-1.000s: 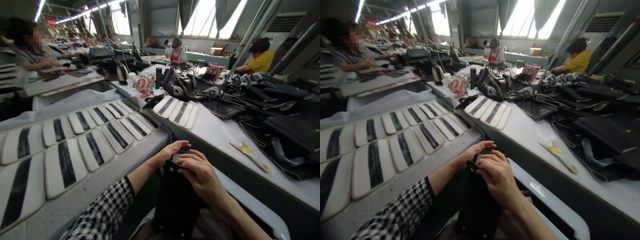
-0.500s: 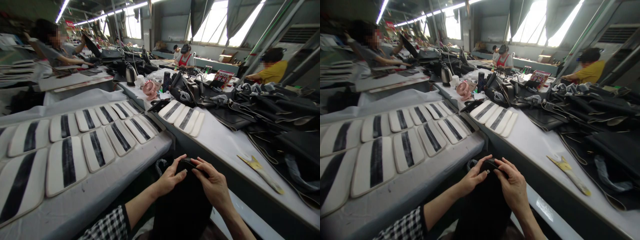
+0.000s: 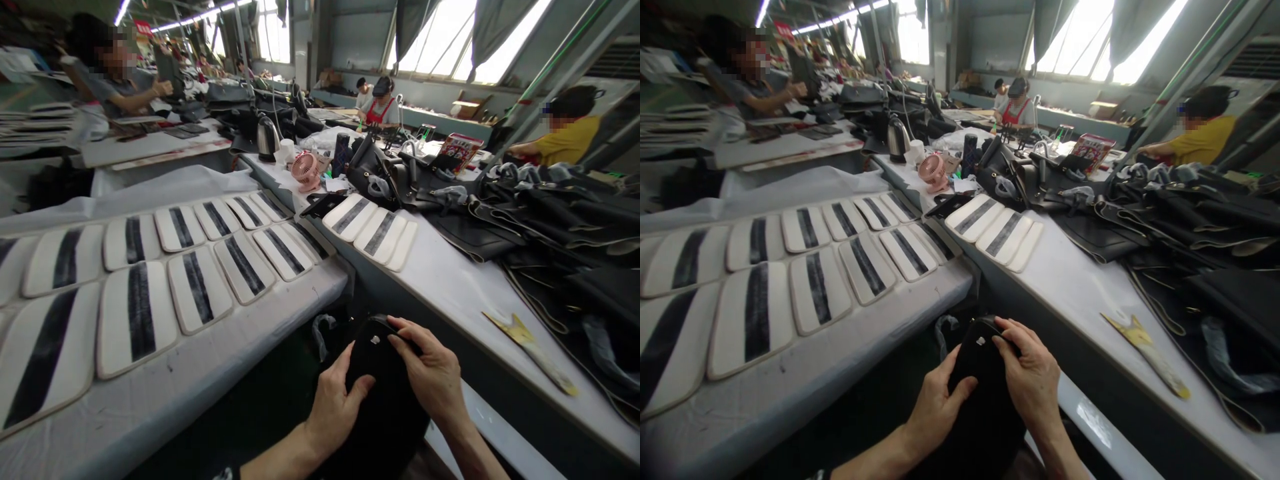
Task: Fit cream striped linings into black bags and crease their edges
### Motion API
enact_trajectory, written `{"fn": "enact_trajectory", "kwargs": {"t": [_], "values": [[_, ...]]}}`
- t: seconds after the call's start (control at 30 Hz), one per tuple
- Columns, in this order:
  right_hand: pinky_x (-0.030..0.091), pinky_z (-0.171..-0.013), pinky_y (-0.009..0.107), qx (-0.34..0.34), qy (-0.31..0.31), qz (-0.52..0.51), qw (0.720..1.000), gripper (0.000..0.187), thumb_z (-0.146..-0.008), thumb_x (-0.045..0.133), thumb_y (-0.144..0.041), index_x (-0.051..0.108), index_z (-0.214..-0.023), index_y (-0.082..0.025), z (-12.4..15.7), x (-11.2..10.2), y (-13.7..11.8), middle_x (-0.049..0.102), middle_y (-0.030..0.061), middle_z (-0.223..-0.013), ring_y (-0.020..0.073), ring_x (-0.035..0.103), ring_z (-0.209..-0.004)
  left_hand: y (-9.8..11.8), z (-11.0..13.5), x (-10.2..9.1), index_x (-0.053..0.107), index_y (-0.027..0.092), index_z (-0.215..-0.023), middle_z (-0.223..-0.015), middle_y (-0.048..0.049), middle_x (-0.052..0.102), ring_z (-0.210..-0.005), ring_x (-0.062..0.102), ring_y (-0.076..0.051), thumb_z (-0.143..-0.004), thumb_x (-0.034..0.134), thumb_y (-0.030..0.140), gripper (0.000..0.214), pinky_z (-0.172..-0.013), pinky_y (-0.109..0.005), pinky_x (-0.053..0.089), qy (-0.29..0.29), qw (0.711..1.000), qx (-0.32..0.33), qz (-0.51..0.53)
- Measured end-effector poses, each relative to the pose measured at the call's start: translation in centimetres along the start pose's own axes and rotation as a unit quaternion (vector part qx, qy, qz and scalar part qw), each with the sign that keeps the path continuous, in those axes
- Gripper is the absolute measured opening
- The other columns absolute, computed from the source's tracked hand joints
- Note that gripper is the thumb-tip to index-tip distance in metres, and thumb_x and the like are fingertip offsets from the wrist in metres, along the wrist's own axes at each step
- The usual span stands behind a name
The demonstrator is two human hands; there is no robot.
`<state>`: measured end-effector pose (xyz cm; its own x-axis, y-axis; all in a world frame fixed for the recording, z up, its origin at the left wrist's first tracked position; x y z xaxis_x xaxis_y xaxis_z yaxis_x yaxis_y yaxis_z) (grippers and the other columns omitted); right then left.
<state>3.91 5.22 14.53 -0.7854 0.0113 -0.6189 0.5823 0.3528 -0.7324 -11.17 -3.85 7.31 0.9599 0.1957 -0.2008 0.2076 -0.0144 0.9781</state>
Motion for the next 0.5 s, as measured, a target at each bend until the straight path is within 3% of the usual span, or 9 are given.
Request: {"fn": "enact_trajectory", "kwargs": {"t": [0.3,0.5], "values": [[0.046,-0.096,0.035,-0.005,0.004,0.007,1.0,0.009,-0.087,0.063,-0.035,0.068,-0.085,-0.029,-0.1,-0.2,-0.2,0.07,-0.0026,-0.114,0.0204,0.063,-0.107,0.0,-0.3,-0.1,0.058,0.024,-0.131,-0.128,-0.0045,0.065,-0.118,0.062,-0.021,-0.099,0.046,0.032,0.035,-0.103,-0.032,0.048,0.032,0.999,0.0,-0.012],[0.044,-0.1,0.039,0.011,-0.034,-0.096,0.995,0.011,-0.086,0.064,-0.035,0.067,-0.079,-0.028,-0.1,0.2,0.6,0.07,-0.0008,-0.113,0.0229,0.058,-0.115,1.1,-0.4,0.0,0.055,0.028,-0.135,-0.131,-0.0016,0.064,-0.121,0.06,-0.022,-0.094,0.055,0.033,0.041,-0.104,-0.032,0.046,0.014,0.999,0.029,-0.012]]}}
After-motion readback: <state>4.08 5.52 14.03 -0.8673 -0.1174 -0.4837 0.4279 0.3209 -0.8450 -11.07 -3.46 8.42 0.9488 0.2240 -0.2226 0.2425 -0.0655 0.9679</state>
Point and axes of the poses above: each hand's wrist, its own z-axis away from the middle knuckle, its own x-axis out of the palm, y = z × x, the point moved 10 cm from there along -z, towards the middle knuckle
